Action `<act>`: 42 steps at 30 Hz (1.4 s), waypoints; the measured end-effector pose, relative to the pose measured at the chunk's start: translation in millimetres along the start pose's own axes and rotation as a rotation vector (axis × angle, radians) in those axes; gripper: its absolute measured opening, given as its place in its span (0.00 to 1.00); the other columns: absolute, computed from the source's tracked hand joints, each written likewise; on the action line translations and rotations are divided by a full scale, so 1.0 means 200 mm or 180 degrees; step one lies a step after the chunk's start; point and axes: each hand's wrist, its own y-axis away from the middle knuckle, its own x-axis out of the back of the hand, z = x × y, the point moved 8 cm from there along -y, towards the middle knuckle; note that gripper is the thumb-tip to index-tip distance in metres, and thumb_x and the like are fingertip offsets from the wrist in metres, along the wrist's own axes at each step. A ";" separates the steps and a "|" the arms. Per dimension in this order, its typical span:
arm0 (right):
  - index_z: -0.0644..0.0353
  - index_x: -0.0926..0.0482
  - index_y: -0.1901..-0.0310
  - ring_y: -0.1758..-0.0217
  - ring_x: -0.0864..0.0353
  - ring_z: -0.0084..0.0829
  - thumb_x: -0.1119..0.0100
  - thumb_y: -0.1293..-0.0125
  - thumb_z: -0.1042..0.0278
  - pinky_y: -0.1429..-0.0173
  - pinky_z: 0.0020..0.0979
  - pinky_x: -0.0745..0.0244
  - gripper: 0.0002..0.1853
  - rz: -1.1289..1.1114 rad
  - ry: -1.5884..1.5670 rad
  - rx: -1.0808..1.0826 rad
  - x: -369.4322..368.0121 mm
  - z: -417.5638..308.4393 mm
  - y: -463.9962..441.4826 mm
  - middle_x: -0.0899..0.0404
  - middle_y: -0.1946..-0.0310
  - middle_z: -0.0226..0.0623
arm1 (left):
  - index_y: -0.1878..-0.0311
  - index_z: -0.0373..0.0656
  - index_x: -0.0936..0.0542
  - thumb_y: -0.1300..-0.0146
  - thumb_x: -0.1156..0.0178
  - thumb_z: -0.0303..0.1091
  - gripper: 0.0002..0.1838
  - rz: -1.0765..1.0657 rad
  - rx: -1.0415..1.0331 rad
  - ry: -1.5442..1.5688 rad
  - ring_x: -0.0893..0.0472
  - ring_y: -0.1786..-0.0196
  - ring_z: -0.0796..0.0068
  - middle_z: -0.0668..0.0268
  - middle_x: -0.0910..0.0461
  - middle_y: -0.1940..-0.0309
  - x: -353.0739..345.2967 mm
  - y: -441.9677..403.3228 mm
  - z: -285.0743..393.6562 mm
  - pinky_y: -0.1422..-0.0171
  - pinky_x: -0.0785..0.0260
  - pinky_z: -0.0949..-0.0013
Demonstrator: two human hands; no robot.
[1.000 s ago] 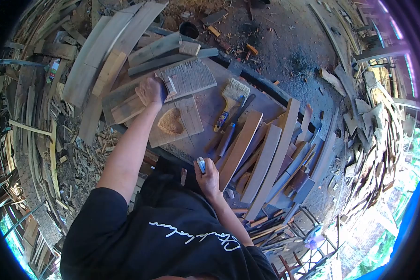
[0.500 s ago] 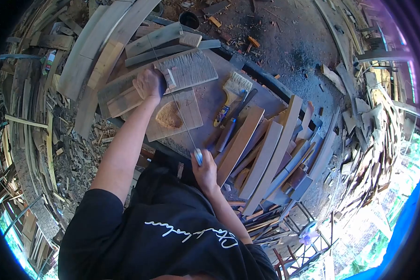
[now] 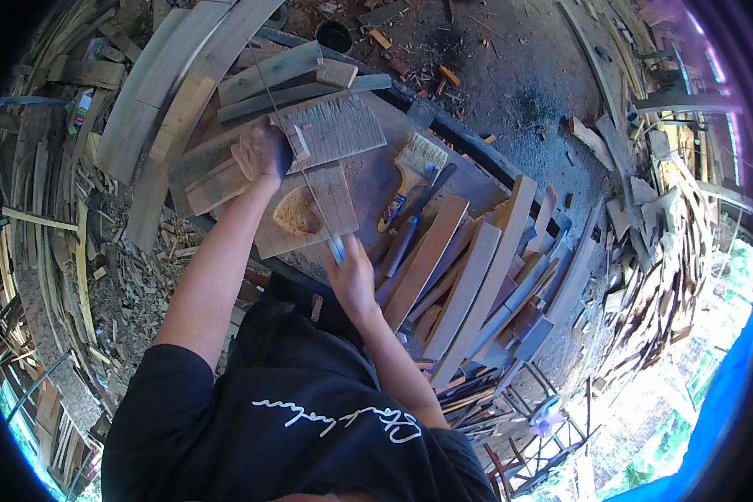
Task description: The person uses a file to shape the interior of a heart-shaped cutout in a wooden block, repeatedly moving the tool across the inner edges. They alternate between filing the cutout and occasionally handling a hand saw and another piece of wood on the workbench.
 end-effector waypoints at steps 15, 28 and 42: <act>0.64 0.30 0.58 0.63 0.23 0.60 0.37 0.33 0.71 0.61 0.47 0.27 0.11 0.0108 0.0027 0.0246 -0.15 -0.03 -0.28 0.24 0.67 0.55 | 0.64 0.49 0.16 0.38 0.47 0.35 0.09 0.0177 0.0054 -0.0035 0.17 0.53 0.61 0.63 0.15 0.63 0.07 -0.04 0.02 0.49 0.34 0.54; 0.63 0.27 0.59 0.73 0.19 0.27 0.36 0.31 0.69 0.69 0.31 0.26 0.10 0.0348 -0.0164 -0.0725 0.30 0.11 0.43 0.20 0.75 0.40 | 0.59 0.49 0.21 0.31 0.51 0.38 0.09 0.0239 0.0030 0.0452 0.19 0.50 0.59 0.63 0.16 0.60 0.05 -0.06 0.00 0.45 0.36 0.52; 0.58 0.28 0.63 0.78 0.24 0.16 0.36 0.30 0.65 0.74 0.21 0.29 0.10 0.1208 -0.1173 -0.1163 0.50 0.24 0.60 0.23 0.77 0.28 | 0.34 0.46 0.33 0.48 0.27 0.52 0.42 -0.0329 -0.1666 0.0165 0.25 0.39 0.55 0.58 0.22 0.45 0.20 0.10 -0.17 0.36 0.41 0.48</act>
